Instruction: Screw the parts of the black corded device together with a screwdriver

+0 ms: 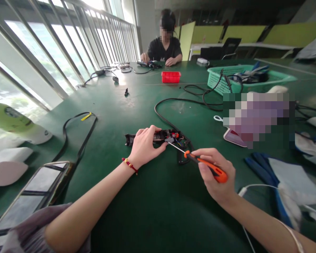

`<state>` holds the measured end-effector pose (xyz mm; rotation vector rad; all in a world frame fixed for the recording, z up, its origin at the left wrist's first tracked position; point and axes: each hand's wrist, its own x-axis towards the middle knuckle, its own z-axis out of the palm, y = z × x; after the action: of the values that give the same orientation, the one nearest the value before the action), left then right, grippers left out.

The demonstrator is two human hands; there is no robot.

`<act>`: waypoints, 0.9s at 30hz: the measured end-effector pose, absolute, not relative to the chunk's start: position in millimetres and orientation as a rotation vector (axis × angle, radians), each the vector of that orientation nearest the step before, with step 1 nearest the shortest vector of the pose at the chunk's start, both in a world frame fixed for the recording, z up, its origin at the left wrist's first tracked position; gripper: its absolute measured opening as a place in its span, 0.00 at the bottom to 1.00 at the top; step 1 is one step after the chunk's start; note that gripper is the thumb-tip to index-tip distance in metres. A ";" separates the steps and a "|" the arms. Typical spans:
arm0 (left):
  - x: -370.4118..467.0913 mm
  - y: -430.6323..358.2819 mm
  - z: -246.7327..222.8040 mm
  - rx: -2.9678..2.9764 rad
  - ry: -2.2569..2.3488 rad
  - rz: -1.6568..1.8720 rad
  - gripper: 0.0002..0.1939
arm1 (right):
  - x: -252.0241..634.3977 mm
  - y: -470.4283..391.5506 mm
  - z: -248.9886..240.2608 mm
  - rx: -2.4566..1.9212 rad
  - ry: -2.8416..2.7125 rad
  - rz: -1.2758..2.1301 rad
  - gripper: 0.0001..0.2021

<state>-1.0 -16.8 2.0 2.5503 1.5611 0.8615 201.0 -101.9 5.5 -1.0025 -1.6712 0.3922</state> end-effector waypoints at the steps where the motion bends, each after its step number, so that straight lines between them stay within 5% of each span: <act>1: -1.1 -16.5 1.7 2.549 1.562 0.867 0.18 | 200.1 -102.3 5.0 -1.001 -1.641 0.382 0.09; 6: -1.7 -16.9 2.1 2.548 1.560 0.880 0.18 | 198.3 -99.0 1.6 -0.899 -1.542 0.277 0.25; 12: -1.6 -18.6 2.5 2.562 1.574 0.886 0.18 | 197.0 -105.2 4.4 -1.003 -1.643 0.411 0.12; 18: -1.4 -20.6 1.8 2.582 1.569 0.894 0.17 | 195.1 -105.2 0.4 -0.952 -1.536 0.304 0.26; 23: -1.5 -22.1 0.7 2.597 1.557 0.909 0.17 | 193.7 -109.2 4.3 -1.058 -1.614 0.452 0.13; 27: -0.9 -23.5 0.1 2.608 1.549 0.919 0.17 | 191.7 -110.4 7.1 -1.009 -1.543 0.262 0.21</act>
<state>-0.9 -23.5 0.1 2.6082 1.5488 0.9193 191.7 -110.4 7.1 -1.0088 -1.5431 0.2617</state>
